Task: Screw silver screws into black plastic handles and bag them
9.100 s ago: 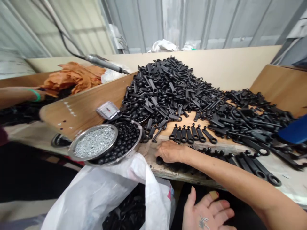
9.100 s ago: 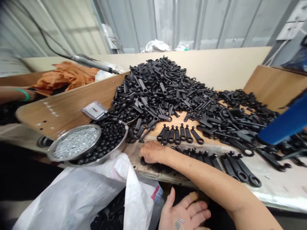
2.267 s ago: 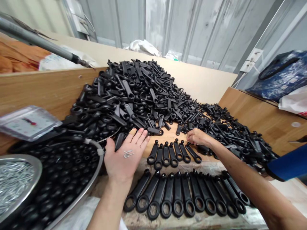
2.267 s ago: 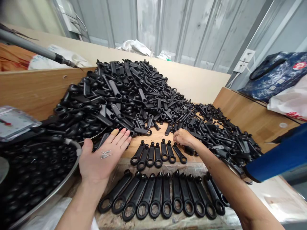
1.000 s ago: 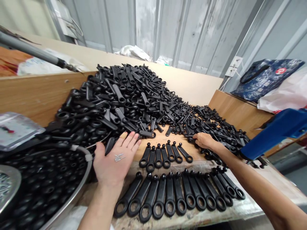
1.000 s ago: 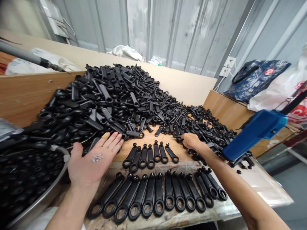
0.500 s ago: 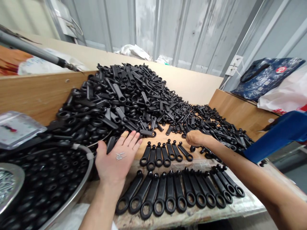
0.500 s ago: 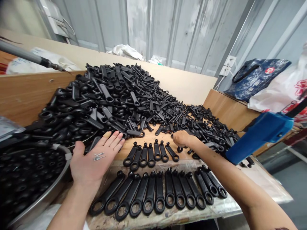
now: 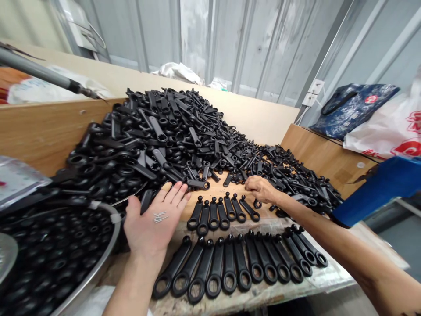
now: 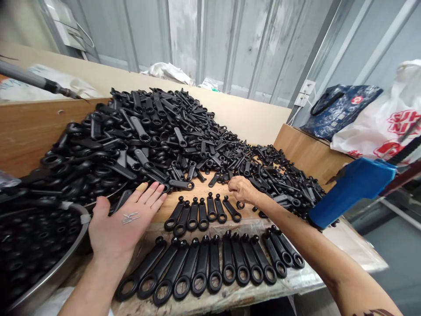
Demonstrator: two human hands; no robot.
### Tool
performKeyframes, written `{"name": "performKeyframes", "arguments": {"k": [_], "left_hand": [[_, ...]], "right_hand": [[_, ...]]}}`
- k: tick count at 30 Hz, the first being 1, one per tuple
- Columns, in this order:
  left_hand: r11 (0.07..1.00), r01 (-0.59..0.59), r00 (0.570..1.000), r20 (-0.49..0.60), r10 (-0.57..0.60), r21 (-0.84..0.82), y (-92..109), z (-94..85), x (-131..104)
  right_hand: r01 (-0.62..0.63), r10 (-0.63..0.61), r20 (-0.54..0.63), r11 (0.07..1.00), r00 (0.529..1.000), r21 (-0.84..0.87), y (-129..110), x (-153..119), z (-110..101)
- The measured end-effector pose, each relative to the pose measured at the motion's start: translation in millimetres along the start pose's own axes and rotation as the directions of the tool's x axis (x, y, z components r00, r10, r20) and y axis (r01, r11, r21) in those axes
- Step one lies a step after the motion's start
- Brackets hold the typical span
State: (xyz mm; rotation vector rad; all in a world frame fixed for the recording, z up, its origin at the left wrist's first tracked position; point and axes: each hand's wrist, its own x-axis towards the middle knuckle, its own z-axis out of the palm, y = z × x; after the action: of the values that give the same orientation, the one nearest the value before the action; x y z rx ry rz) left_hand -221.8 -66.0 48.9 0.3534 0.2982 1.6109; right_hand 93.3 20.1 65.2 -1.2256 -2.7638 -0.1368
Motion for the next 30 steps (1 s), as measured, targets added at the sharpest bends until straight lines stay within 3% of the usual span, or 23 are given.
{"name": "performKeyframes", "arguments": {"k": [5,11,15,19,24,30], "left_hand": [[1.000,0.002,1.000,-0.005,-0.002,0.009,-0.5,-1.4,1.1],[0.999,-0.008,1.000,0.011,0.008,0.038,-0.3,-4.1,2.5],[0.999,-0.014,1.000,0.013,0.013,0.040,0.0,-2.7,1.6],[0.999,-0.017,1.000,0.024,0.017,0.032,0.5,-1.0,0.6],[0.998,-0.027,0.999,0.039,0.024,0.065,0.0,-1.9,-0.3],[0.997,-0.030,0.999,0.046,0.026,0.076,-1.0,-4.1,1.4]], "right_hand": [[-0.029,0.032,-0.099,0.999,0.995,0.036,-2.9,15.5,11.8],[-0.059,0.061,-0.103,0.998,0.993,0.024,-16.1,35.4,19.6],[-0.151,0.148,-0.071,0.987,0.986,-0.044,-14.6,15.2,11.7],[-0.231,0.236,0.047,0.969,0.971,-0.086,-13.0,-19.7,7.4],[-0.226,0.240,0.189,0.970,0.952,-0.091,-16.2,-44.1,12.1],[-0.241,0.258,0.251,0.966,0.933,-0.095,-24.7,-60.0,4.3]]}}
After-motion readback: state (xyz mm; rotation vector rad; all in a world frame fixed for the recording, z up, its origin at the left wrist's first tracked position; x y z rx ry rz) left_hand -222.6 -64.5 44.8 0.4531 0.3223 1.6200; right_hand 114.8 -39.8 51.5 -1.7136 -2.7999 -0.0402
